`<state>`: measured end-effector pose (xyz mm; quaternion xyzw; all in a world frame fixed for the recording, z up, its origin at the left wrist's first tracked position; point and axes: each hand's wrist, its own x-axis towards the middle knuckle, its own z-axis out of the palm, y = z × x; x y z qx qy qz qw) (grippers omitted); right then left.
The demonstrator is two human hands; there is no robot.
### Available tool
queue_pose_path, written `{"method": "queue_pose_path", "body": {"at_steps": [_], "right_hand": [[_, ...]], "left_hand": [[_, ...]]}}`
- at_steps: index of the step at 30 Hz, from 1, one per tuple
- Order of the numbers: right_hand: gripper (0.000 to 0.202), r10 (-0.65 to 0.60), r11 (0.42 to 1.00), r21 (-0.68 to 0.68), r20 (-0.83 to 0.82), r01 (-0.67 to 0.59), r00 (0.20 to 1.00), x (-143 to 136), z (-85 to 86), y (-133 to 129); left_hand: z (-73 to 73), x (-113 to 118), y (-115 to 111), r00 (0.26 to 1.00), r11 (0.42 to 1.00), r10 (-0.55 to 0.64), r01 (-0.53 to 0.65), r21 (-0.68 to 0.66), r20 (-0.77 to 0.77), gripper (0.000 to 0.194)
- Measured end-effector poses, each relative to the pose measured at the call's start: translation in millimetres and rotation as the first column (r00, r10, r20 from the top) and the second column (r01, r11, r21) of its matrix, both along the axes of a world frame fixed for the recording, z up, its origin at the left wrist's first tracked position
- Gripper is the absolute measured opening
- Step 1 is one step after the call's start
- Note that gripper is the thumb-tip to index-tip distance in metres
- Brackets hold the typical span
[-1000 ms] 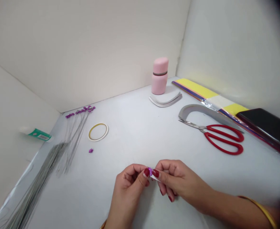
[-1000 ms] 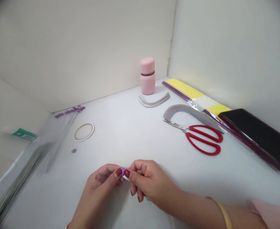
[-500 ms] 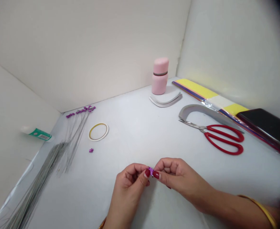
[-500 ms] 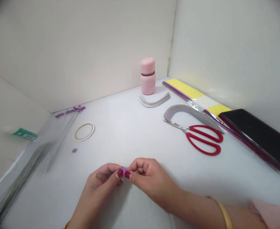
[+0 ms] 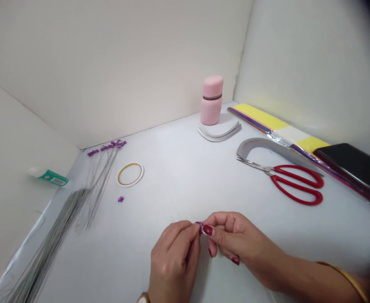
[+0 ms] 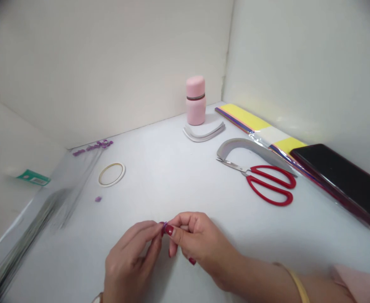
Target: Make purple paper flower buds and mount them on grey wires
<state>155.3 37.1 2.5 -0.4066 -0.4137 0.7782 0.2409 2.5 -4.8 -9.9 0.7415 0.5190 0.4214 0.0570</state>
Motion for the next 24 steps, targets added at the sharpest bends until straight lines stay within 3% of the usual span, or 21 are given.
{"method": "queue_pose_path", "body": {"at_steps": [4,7,8,10,12,13,15,18,24], "right_hand": [[0.02,-0.029,0.999,0.017,0.016,0.029,0.999,1,-0.8,0],[0.02,-0.058,0.998,0.038,0.029,0.057,0.998,1,-0.4,2],[0.02,-0.065,0.997,0.053,0.04,0.063,0.997,1,-0.2,2],[0.019,-0.06,0.995,0.088,0.063,0.054,0.996,2,-0.3,2],[0.019,-0.045,0.993,0.115,0.084,0.035,0.995,2,-0.8,2],[0.02,-0.036,0.993,0.119,0.091,0.025,0.995,2,-1.3,1],[0.021,-0.021,0.993,0.121,0.101,0.009,0.995,2,-2.3,1],[0.022,-0.021,0.993,0.118,0.121,0.007,0.992,0,-3.5,1],[0.023,-0.021,0.992,0.129,0.16,0.0,0.987,0,-3.4,2]], "left_hand": [[2.1,-1,1,0.996,0.993,-0.082,0.085,-0.085,0.043,0.023],[4.6,4,0,0.954,0.959,-0.05,0.128,-0.252,0.294,0.02],[5.2,6,0,0.906,0.935,0.035,0.12,-0.335,0.422,0.018],[5.6,11,1,0.731,0.846,0.268,0.133,-0.516,0.628,0.014],[4.8,14,2,0.569,0.758,0.419,0.209,-0.618,0.707,0.015],[4.1,15,3,0.537,0.737,0.433,0.251,-0.628,0.724,0.014],[2.7,14,4,0.547,0.733,0.392,0.301,-0.61,0.74,0.01],[1.7,10,5,0.6,0.739,0.358,0.286,-0.61,0.715,0.008],[3.0,7,5,0.567,0.673,0.453,0.288,-0.681,0.688,0.011]]}}
